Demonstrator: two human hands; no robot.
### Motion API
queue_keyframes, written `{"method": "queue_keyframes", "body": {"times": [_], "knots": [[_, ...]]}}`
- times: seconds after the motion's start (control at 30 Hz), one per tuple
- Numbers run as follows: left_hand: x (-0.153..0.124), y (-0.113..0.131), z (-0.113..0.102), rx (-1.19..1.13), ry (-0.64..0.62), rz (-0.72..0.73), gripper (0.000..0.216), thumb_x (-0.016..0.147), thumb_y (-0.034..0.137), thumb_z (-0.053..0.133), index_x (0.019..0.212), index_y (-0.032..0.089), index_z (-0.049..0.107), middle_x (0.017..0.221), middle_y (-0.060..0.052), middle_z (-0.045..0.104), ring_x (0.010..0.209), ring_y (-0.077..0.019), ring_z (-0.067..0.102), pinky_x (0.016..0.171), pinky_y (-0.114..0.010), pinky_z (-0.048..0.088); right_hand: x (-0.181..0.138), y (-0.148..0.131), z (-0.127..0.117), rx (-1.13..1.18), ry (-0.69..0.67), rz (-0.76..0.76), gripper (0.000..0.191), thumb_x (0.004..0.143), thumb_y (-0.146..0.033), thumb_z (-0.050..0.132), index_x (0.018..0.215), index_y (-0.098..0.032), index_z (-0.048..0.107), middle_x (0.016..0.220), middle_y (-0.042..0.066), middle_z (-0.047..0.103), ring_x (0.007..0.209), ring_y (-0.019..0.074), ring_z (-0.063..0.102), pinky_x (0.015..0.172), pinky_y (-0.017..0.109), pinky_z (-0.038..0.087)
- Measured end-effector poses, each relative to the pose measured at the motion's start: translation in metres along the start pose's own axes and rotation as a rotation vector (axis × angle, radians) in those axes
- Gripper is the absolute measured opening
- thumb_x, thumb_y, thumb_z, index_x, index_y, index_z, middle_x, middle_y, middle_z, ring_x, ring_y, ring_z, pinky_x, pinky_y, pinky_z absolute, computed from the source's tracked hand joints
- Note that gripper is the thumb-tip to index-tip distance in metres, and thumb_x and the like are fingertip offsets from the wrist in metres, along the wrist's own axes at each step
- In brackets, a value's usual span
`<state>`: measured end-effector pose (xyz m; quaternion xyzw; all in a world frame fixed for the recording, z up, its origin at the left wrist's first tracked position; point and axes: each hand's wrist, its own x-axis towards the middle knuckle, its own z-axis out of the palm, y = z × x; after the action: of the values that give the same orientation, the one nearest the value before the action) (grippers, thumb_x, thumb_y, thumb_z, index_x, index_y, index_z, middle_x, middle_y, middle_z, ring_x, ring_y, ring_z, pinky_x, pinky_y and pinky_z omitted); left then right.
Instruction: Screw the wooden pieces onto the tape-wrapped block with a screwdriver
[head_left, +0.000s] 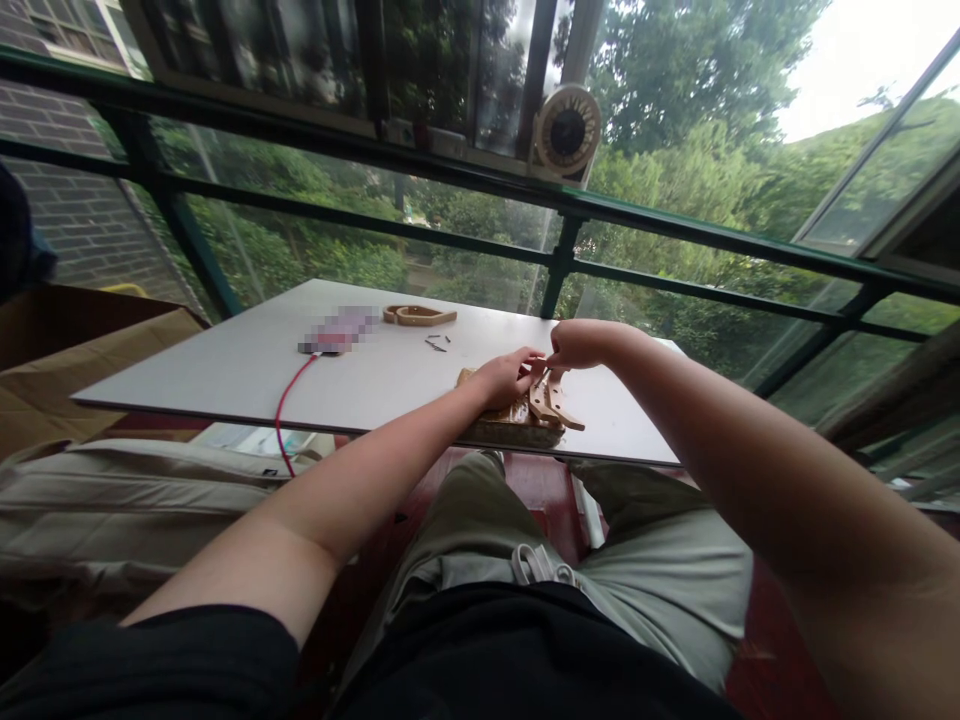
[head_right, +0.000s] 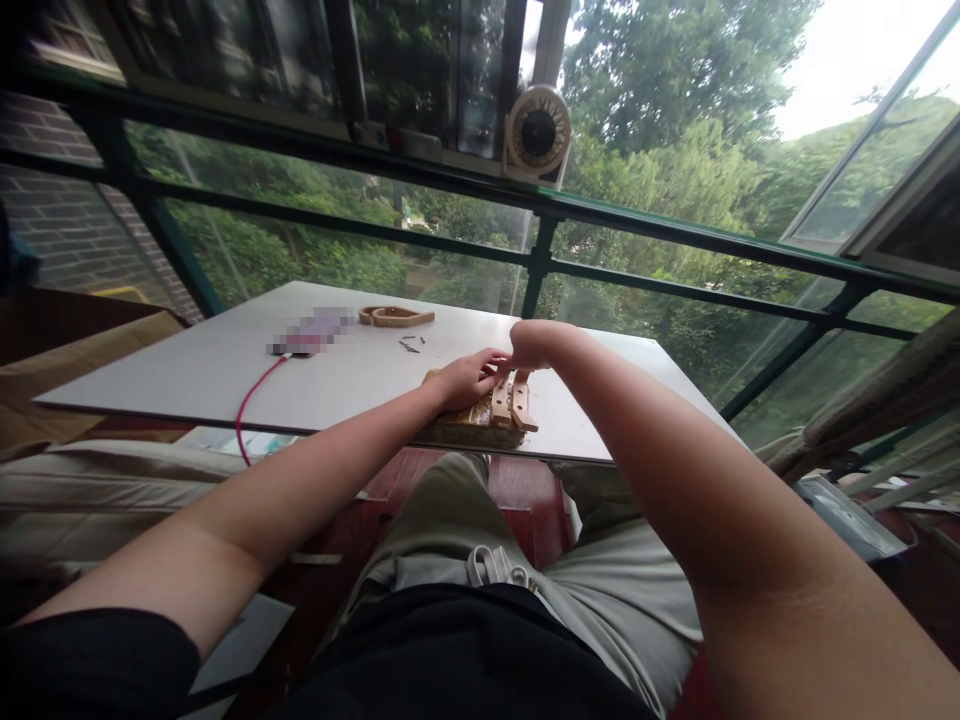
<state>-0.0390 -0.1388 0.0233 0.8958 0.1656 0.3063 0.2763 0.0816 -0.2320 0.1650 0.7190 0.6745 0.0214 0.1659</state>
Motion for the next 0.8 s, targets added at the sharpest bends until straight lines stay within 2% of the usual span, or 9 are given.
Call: {"method": "queue_keyframes", "body": {"times": [0.07,0.13,0.27,0.43,0.53,0.8], "knots": [[0.000,0.000,0.000,-0.016,-0.010,0.011,0.039,0.089,0.030,0.053,0.127,0.024,0.050,0.110,-0.004,0.070,0.091,-0.0171,0.069,0.082,-0.028,0.054,-0.004,0.010,0.008,0.047,0.029,-0.025,0.043,0.079,-0.038,0.065,0.113,-0.012,0.059,0.087,0.010,0.068,0.066,0.0160,0.059,0.057,0.026,0.041],[0.000,0.000,-0.001,-0.026,-0.018,0.013,0.039,0.089,0.030,0.053,0.127,0.024,0.051,0.110,-0.004,0.070,0.090,-0.0168,0.069,0.080,-0.027,0.054,-0.005,0.020,0.014,0.096,0.049,-0.054,0.048,0.078,-0.035,0.067,0.118,-0.015,0.052,0.089,0.008,0.068,0.064,0.0144,0.057,0.053,0.024,0.038],[0.000,0.000,-0.001,-0.016,-0.009,0.015,0.039,0.089,0.031,0.053,0.127,0.024,0.051,0.110,-0.004,0.070,0.091,-0.0174,0.069,0.081,-0.028,0.054,-0.004,0.026,0.016,0.112,0.065,-0.138,0.029,0.083,-0.029,0.062,0.107,-0.017,0.052,0.081,0.006,0.066,0.060,0.0129,0.055,0.052,0.023,0.035],[0.000,0.003,0.000,-0.019,-0.013,-0.019,0.042,0.088,0.029,0.054,0.130,0.022,0.050,0.110,-0.006,0.070,0.094,-0.0183,0.069,0.084,-0.030,0.054,-0.003,0.019,0.002,0.123,-0.055,-0.108,0.024,0.082,-0.021,0.060,0.105,-0.015,0.058,0.079,0.006,0.069,0.061,0.0142,0.060,0.054,0.024,0.038],[0.000,0.005,0.000,-0.020,-0.008,-0.029,0.041,0.088,0.030,0.055,0.129,0.023,0.052,0.113,-0.006,0.069,0.098,-0.0190,0.068,0.086,-0.030,0.054,-0.002,0.018,-0.004,0.085,-0.068,-0.123,0.021,0.082,-0.024,0.060,0.100,-0.014,0.063,0.074,0.004,0.070,0.061,0.0137,0.061,0.058,0.025,0.039],[-0.002,0.007,-0.001,-0.031,-0.014,-0.028,0.040,0.089,0.035,0.054,0.128,0.023,0.053,0.107,-0.005,0.071,0.095,-0.0191,0.068,0.085,-0.030,0.054,-0.006,0.013,-0.009,0.054,-0.117,-0.065,0.032,0.088,-0.036,0.052,0.089,-0.009,0.069,0.069,0.006,0.071,0.058,0.0136,0.062,0.064,0.026,0.041]]}}
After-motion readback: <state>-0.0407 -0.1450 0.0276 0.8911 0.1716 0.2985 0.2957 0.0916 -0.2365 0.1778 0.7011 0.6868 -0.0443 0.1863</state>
